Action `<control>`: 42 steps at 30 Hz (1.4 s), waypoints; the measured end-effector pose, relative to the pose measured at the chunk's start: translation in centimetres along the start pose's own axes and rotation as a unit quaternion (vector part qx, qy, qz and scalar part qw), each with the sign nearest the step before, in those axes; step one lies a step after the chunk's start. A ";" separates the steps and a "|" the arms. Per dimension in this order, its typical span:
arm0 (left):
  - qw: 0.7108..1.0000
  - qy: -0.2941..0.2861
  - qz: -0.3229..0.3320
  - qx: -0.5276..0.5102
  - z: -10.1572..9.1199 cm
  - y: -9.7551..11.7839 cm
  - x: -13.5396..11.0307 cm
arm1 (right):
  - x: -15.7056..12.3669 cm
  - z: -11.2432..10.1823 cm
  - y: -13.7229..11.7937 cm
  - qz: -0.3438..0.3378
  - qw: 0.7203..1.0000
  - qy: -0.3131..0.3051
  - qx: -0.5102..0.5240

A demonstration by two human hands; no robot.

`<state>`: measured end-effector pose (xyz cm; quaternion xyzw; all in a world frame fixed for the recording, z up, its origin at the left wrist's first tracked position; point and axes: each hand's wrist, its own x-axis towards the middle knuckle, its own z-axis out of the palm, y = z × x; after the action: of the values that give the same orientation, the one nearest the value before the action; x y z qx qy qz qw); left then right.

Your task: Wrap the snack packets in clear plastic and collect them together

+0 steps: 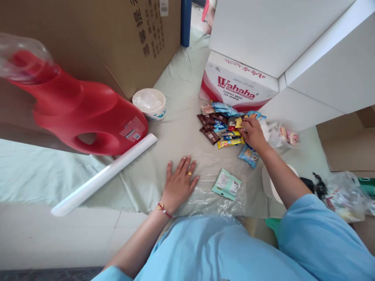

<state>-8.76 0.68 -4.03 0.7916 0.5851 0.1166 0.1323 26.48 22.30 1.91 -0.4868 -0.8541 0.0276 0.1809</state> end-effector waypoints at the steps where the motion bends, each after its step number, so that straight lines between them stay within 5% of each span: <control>1: 1.000 -0.001 0.001 0.001 -0.1 0.0 0.0 | -0.8 0.0 0.1 0.012 1.000 0.014 0.002; 5: 1.000 -0.001 -0.001 -0.001 -0.2 0.1 0.0 | -1.4 0.6 -0.4 0.059 0.995 0.077 0.027; 11: 1.000 0.002 -0.003 0.002 -0.1 0.0 0.0 | 3.0 1.4 0.7 0.184 0.941 0.244 0.145; 15: 1.000 -0.003 -0.001 0.009 -0.1 0.0 0.0 | 6.2 0.6 2.6 0.186 0.914 0.252 0.260; 18: 1.000 -0.003 -0.001 0.004 -0.2 0.0 0.0 | 6.0 -1.2 2.6 0.205 0.902 0.231 0.301; 21: 1.000 -0.001 -0.003 -0.004 -0.2 0.0 0.0 | 2.5 -3.0 0.1 0.229 0.905 0.175 0.314; 26: 1.000 0.001 -0.004 -0.008 0.0 0.1 0.1 | -8.1 -2.9 -9.7 0.137 0.953 -0.096 0.254; 31: 1.000 0.003 -0.004 0.004 -0.1 0.1 0.1 | -16.7 0.0 -18.0 0.106 0.977 -0.150 0.105; 34: 1.000 0.004 -0.004 0.013 -0.1 0.1 0.2 | -18.8 1.1 -18.9 0.129 0.979 -0.140 0.068; 42: 0.999 0.001 -0.009 0.032 0.0 0.2 0.3 | -18.4 -0.1 -14.6 0.169 0.980 -0.098 0.044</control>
<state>-8.46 0.93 -3.96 0.7901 0.5956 0.0975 0.1073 22.94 -0.87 0.03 -0.6109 -0.7707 0.1430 0.1109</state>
